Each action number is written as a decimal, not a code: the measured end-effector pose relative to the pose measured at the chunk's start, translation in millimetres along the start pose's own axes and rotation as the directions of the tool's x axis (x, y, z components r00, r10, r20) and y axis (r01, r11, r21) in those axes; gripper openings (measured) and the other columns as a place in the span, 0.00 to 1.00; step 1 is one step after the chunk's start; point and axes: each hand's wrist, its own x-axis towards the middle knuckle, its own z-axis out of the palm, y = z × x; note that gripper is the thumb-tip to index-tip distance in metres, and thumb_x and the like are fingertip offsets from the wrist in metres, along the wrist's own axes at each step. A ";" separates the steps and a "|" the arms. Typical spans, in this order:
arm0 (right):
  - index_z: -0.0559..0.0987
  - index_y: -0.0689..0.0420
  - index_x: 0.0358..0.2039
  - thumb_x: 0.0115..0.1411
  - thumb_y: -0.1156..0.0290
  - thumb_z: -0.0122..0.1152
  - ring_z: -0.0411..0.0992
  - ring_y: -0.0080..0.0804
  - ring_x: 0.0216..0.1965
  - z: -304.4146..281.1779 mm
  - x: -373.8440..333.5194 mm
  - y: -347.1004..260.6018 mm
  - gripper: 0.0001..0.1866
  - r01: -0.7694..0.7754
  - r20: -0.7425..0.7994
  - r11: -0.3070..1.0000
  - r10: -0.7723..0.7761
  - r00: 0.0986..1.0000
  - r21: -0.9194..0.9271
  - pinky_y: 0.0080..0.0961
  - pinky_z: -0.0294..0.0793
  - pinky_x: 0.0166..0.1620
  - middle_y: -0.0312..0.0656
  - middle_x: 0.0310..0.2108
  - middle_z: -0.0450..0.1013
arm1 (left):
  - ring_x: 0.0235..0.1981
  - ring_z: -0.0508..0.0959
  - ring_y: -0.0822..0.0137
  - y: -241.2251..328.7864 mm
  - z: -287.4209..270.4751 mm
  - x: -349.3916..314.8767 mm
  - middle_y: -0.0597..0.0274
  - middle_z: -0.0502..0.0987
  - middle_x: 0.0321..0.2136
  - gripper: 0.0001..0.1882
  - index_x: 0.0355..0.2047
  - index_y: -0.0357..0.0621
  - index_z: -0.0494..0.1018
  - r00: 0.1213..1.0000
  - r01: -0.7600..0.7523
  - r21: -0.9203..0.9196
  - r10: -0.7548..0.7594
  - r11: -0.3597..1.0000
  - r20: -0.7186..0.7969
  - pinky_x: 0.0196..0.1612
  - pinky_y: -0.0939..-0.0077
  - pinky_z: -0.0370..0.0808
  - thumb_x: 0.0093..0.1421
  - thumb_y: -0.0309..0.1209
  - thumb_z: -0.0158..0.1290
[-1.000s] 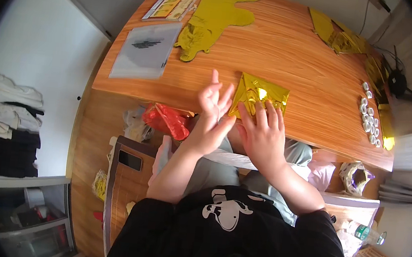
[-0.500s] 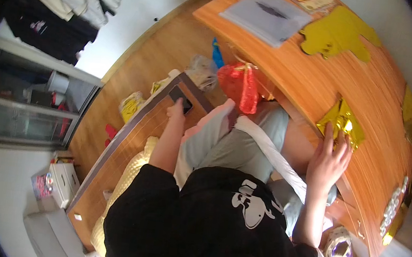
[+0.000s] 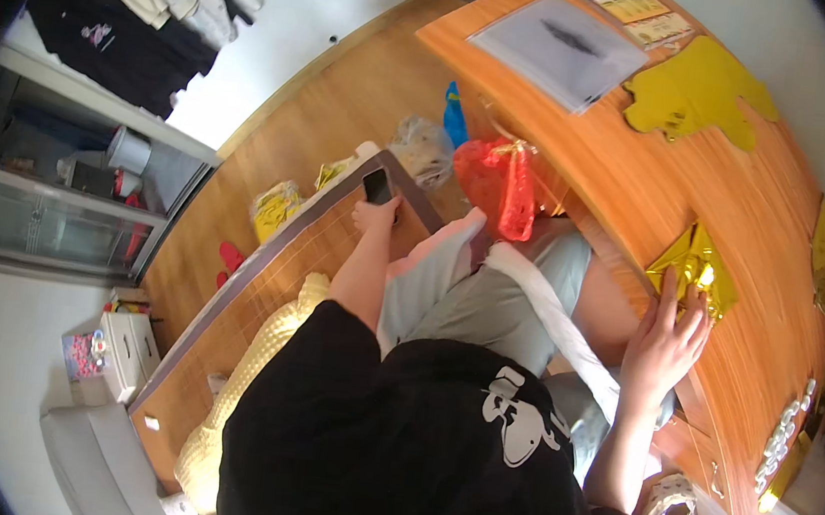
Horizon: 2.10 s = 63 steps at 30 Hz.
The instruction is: Folding and organizing gold foil star-shaped balloons on a table for packaging.
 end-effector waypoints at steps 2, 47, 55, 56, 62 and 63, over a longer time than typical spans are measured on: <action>0.75 0.44 0.64 0.67 0.67 0.59 0.67 0.48 0.62 0.3 -0.8 3.8 0.23 0.006 0.027 1.000 -0.006 1.000 0.007 0.47 0.66 0.66 0.48 0.58 0.70 | 0.51 0.81 0.48 -11.7 -7.1 6.2 0.46 0.81 0.46 0.43 0.46 0.39 0.80 0.991 -0.131 -0.026 0.131 0.991 0.022 0.53 0.55 0.79 0.34 0.56 0.76; 0.84 0.43 0.50 0.54 0.73 0.60 0.70 0.49 0.59 -23.6 -23.4 106.9 0.22 0.231 0.006 0.931 -0.243 0.970 0.283 0.53 0.71 0.64 0.44 0.51 0.71 | 0.63 0.66 0.41 -81.4 -64.2 -13.4 0.41 0.67 0.58 0.51 0.63 0.42 0.64 0.692 -0.722 0.170 0.693 0.671 0.201 0.64 0.50 0.67 0.42 0.48 0.76; 0.85 0.42 0.50 0.54 0.73 0.59 0.72 0.49 0.58 -26.5 -34.6 113.8 0.22 0.212 0.017 0.944 -0.224 0.975 0.253 0.53 0.72 0.62 0.43 0.50 0.72 | 0.65 0.63 0.51 162.5 -185.5 -226.3 0.48 0.67 0.61 0.24 0.61 0.44 0.70 0.135 -0.873 -0.470 0.863 -0.128 -0.486 0.67 0.58 0.59 0.67 0.38 0.57; 0.85 0.41 0.50 0.54 0.73 0.60 0.72 0.49 0.58 -28.2 -33.3 114.0 0.22 0.207 0.010 0.944 -0.217 0.976 0.258 0.53 0.73 0.62 0.42 0.50 0.72 | 0.62 0.65 0.51 167.0 -209.4 -258.1 0.48 0.69 0.58 0.20 0.55 0.44 0.73 -0.151 -0.964 0.267 0.790 0.017 -0.595 0.64 0.57 0.61 0.69 0.42 0.54; 0.85 0.39 0.49 0.54 0.71 0.60 0.73 0.46 0.57 -26.2 -27.1 107.2 0.22 0.174 0.007 0.946 -0.183 0.983 0.272 0.51 0.73 0.62 0.40 0.48 0.73 | 0.55 0.71 0.54 148.2 -226.1 -323.5 0.48 0.74 0.52 0.20 0.44 0.46 0.78 -0.526 0.663 0.529 0.833 0.530 -0.175 0.57 0.54 0.67 0.71 0.48 0.47; 0.85 0.39 0.49 0.54 0.71 0.60 0.73 0.46 0.57 -24.4 -22.5 103.0 0.22 0.184 0.003 0.945 -0.192 0.981 0.271 0.51 0.73 0.62 0.40 0.48 0.73 | 0.55 0.71 0.54 159.3 -230.1 -333.8 0.48 0.74 0.52 0.19 0.45 0.46 0.78 -0.488 0.786 0.332 0.853 0.521 -0.184 0.57 0.54 0.67 0.71 0.47 0.47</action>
